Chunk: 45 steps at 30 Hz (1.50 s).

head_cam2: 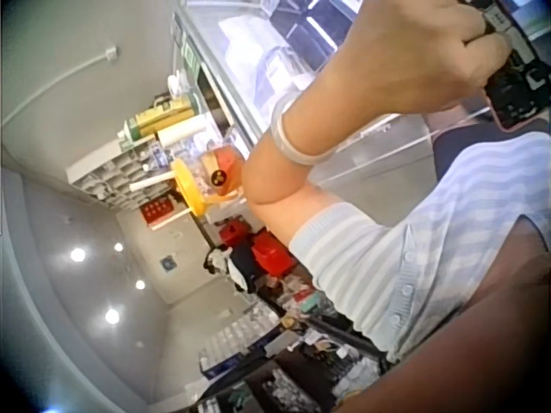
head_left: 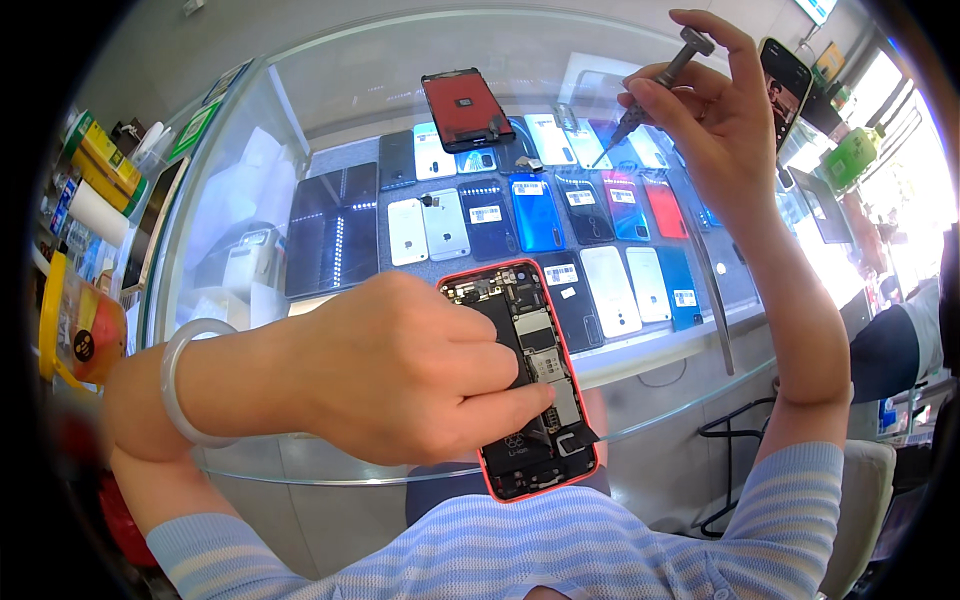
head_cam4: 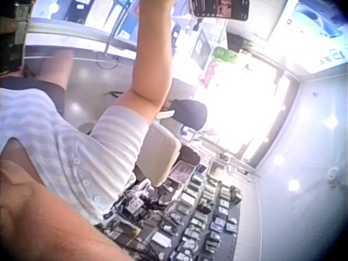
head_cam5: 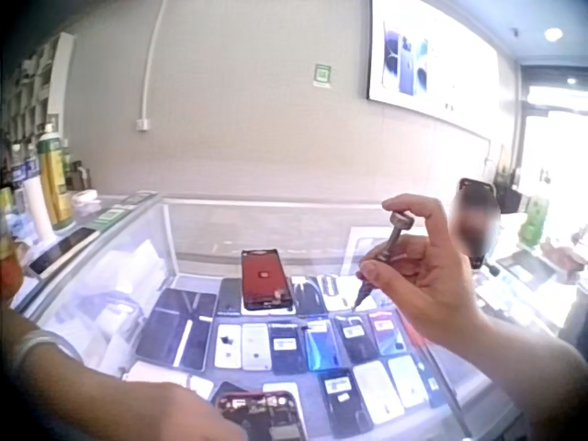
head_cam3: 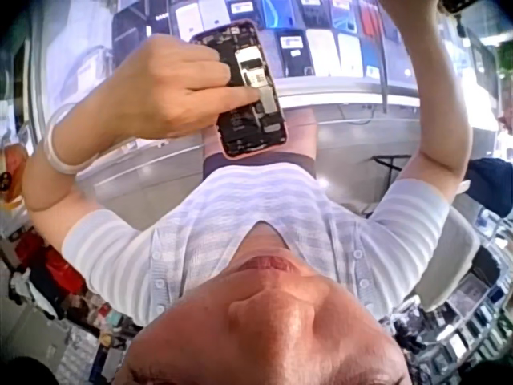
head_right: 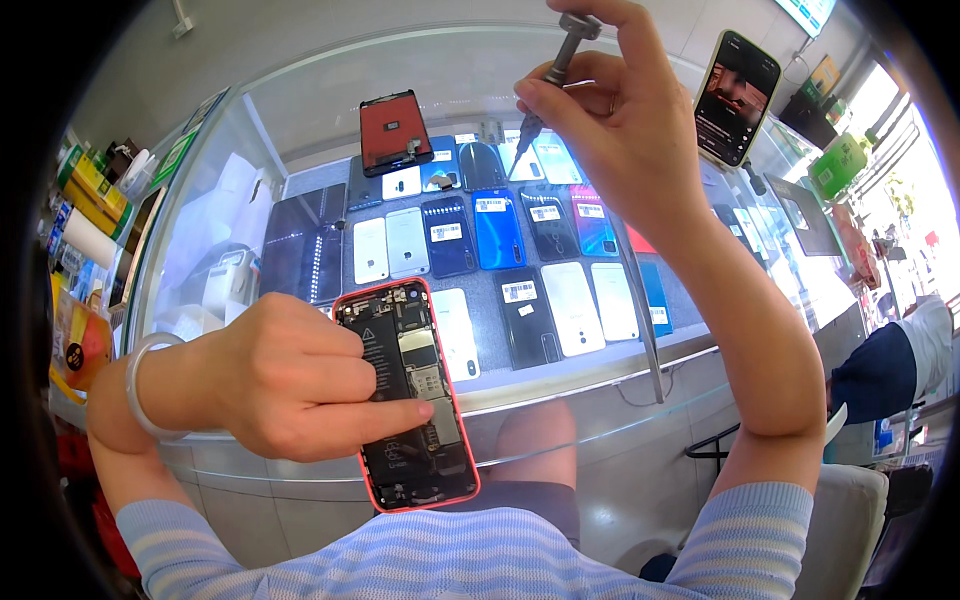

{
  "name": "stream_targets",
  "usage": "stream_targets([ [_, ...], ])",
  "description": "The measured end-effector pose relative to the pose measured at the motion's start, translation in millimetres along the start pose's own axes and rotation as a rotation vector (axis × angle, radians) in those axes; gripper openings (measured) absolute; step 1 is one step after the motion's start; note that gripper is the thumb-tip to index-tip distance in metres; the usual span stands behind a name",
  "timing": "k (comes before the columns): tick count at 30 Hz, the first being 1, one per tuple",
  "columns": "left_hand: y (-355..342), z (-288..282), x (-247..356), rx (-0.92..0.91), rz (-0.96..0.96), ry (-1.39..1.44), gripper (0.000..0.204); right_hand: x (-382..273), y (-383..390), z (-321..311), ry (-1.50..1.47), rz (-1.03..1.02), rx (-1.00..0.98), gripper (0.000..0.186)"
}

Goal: The person is unscrewing and removing components from the interior of a red mobile phone on a glass counter using a screwdriver.

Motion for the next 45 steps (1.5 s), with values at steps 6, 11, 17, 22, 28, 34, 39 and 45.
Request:
stream_targets([
  [6,-2,-9,-10,0.018,-0.162,0.049,0.027,-2,-1,2,-0.022,-0.053,-0.002,0.054],
  [11,9,-15,-38,0.194,-0.654,0.227,0.022,-21,8,3,-0.005,-0.186,-0.047,0.056],
  [17,17,-10,-50,0.325,-0.722,0.327,0.027,-43,23,12,-0.144,-0.254,-0.148,0.056],
  [22,8,-20,-38,0.27,-0.556,0.103,0.026,-45,25,20,-0.17,-0.199,-0.154,0.058],
  [28,7,-20,-33,0.309,-0.429,0.016,0.024,-50,27,25,-0.141,-0.224,-0.16,0.059],
  [34,7,-18,-33,0.318,-0.419,0.037,0.022,-50,28,24,-0.15,-0.225,-0.146,0.059],
  [39,8,-19,-34,0.36,-0.469,0.151,0.018,-53,28,23,-0.16,-0.252,-0.138,0.058],
  [45,6,-19,-33,0.321,-0.576,0.24,0.014,-57,30,23,-0.102,-0.328,-0.146,0.06],
])
Point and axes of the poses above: each hand's wrist, its own y-axis away from the middle knuckle, its own z-axis out of the palm, x = y × z, the point moved 5 cm from there along -y, towards the middle knuckle, and after that the axes turned 2 degrees about -y, right-handed, at the moved point
